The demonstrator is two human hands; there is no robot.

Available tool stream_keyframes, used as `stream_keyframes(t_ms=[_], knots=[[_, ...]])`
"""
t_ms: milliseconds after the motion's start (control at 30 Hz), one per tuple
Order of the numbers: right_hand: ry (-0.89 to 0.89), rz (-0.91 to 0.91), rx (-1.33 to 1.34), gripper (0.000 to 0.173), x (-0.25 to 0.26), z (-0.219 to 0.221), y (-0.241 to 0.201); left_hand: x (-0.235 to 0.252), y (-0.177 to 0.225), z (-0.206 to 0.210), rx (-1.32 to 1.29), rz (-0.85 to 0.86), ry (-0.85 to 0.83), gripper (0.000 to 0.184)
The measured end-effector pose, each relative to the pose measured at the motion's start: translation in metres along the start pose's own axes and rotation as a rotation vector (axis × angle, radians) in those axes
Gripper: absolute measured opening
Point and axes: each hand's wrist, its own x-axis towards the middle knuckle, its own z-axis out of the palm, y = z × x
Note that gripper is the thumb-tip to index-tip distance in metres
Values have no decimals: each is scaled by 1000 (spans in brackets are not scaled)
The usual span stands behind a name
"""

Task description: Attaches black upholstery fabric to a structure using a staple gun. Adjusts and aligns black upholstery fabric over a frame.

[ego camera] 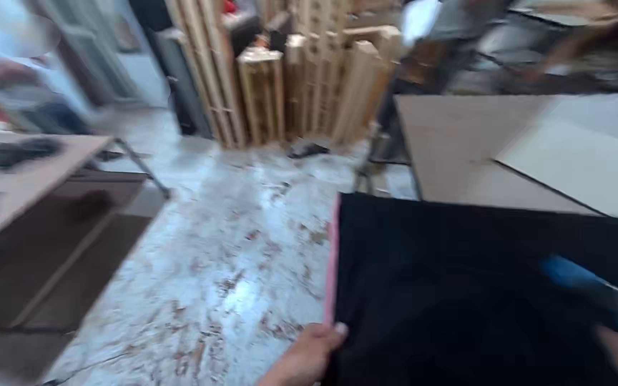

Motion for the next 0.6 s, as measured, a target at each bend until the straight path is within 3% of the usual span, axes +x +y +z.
stream_keyframes(t_ms=[33, 67, 133, 200, 267, 300, 433, 600], knots=[[121, -98, -65, 54, 2, 30, 65, -3, -7, -14, 141, 20, -5, 43], [171, -113, -126, 59, 7, 46, 102, 0, -10, -32, 331, 93, 58, 49], [148, -66, -197, 61, 13, 51, 123, 20, 0, -71, 824, 342, 306, 42], [151, -76, -192, 60, 23, 50, 131, 51, 32, -95, 1292, 740, 429, 28], [159, -91, -151, 59, 28, 52, 140, 66, 73, -87, 1627, 1016, 231, 34], [163, -85, -132, 59, 29, 53, 143, 71, 91, -76, 1742, 1067, 71, 45], [183, -81, -98, 60, 23, 55, 141, 99, 123, -54, 1948, 1183, -388, 61], [207, -76, -22, 55, -3, 66, 142, 127, 126, -56, 1958, 1182, -652, 51]])
